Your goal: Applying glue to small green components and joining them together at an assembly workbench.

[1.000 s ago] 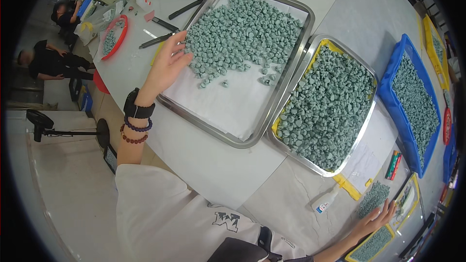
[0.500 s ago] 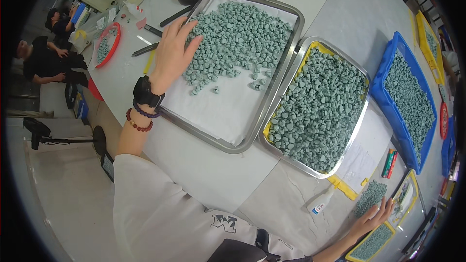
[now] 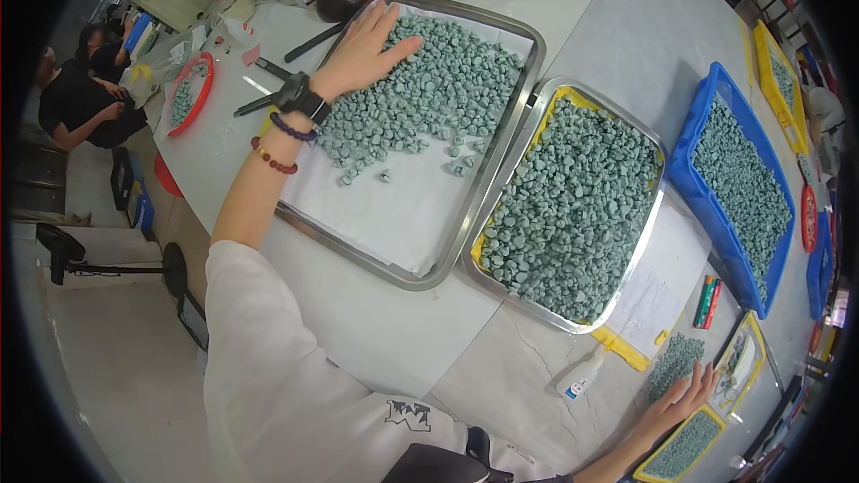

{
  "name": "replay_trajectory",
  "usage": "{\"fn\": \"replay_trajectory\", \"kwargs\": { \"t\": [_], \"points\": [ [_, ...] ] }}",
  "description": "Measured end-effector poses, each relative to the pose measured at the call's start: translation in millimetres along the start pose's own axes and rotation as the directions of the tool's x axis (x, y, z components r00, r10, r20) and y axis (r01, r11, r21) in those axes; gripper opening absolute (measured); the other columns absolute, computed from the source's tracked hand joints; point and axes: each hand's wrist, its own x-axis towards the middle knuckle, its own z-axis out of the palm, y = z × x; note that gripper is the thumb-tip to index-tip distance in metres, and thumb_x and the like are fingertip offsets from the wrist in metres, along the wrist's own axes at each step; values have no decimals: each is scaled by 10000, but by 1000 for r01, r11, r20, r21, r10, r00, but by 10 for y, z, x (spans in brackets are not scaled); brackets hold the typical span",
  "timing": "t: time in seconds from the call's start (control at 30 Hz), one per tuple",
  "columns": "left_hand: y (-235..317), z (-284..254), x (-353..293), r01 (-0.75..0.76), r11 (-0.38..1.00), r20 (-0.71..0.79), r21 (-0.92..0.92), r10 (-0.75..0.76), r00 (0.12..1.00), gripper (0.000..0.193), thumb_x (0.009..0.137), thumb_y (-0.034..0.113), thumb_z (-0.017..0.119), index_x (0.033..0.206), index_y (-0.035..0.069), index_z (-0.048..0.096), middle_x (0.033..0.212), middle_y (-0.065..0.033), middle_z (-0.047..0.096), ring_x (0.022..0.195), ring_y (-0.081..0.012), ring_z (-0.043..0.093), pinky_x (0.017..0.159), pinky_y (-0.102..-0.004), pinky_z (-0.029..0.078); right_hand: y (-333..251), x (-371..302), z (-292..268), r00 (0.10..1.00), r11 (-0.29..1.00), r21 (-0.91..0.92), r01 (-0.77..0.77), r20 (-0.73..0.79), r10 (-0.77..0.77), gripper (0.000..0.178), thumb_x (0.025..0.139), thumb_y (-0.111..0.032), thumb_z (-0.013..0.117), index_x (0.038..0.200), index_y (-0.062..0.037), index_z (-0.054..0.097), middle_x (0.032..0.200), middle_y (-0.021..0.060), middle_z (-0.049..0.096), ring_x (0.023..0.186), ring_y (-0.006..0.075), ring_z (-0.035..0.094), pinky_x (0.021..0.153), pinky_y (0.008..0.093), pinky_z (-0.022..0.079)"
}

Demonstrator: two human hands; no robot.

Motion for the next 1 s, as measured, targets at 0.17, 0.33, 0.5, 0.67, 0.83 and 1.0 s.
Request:
{"fn": "replay_trajectory", "kwargs": {
  "t": [0.17,0.33,0.5,0.67,0.83,1.0],
  "points": [
    [304,-41,-286,133,981,-21,140,-131,991,811,882,598,427,1414,7,267,1468,-265,208,1365,-418,182,1103,-502,141,3,24,-50,1000,1000,2,-10,-9,10,338,978,-210,395,1198,-2,545,1327,174,459,1299,346,342,1070,469,247],
    [160,6,-101,89,961,40,262,-103,994,755,907,544,428,1438,44,236,1491,-232,186,1384,-385,161,1106,-504,131,-53,36,-43,1000,1000,15,4,3,-4,343,980,-213,382,1186,3,551,1323,177,460,1293,347,350,1066,463,256],
    [179,-62,-116,92,978,131,186,-118,984,740,920,516,426,1454,57,199,1504,-213,166,1399,-350,142,1106,-508,119,-32,26,-50,1000,999,36,-22,20,21,355,980,-224,372,1186,4,548,1319,173,461,1293,354,346,1059,472,259],
    [236,-74,-264,86,989,17,121,-89,996,818,888,605,408,1439,28,227,1491,-244,171,1395,-374,134,1098,-541,96,-76,40,-67,998,997,61,-53,29,51,360,979,-228,369,1184,8,549,1318,172,461,1295,356,344,1056,475,264],
    [83,71,-108,89,988,53,123,-96,994,721,925,511,420,1464,92,191,1519,-174,152,1409,-321,128,1103,-521,92,-45,21,-32,998,996,62,-61,36,59,364,980,-227,365,1179,15,551,1320,171,460,1297,355,344,1058,470,266],
    [174,-124,-35,99,990,-22,98,-97,995,776,902,566,417,1446,50,217,1503,-211,165,1397,-352,145,1099,-539,92,-82,32,-45,998,996,75,-53,36,50,352,983,-224,375,1184,5,553,1325,163,462,1296,336,354,1069,449,258]
  ]
}}
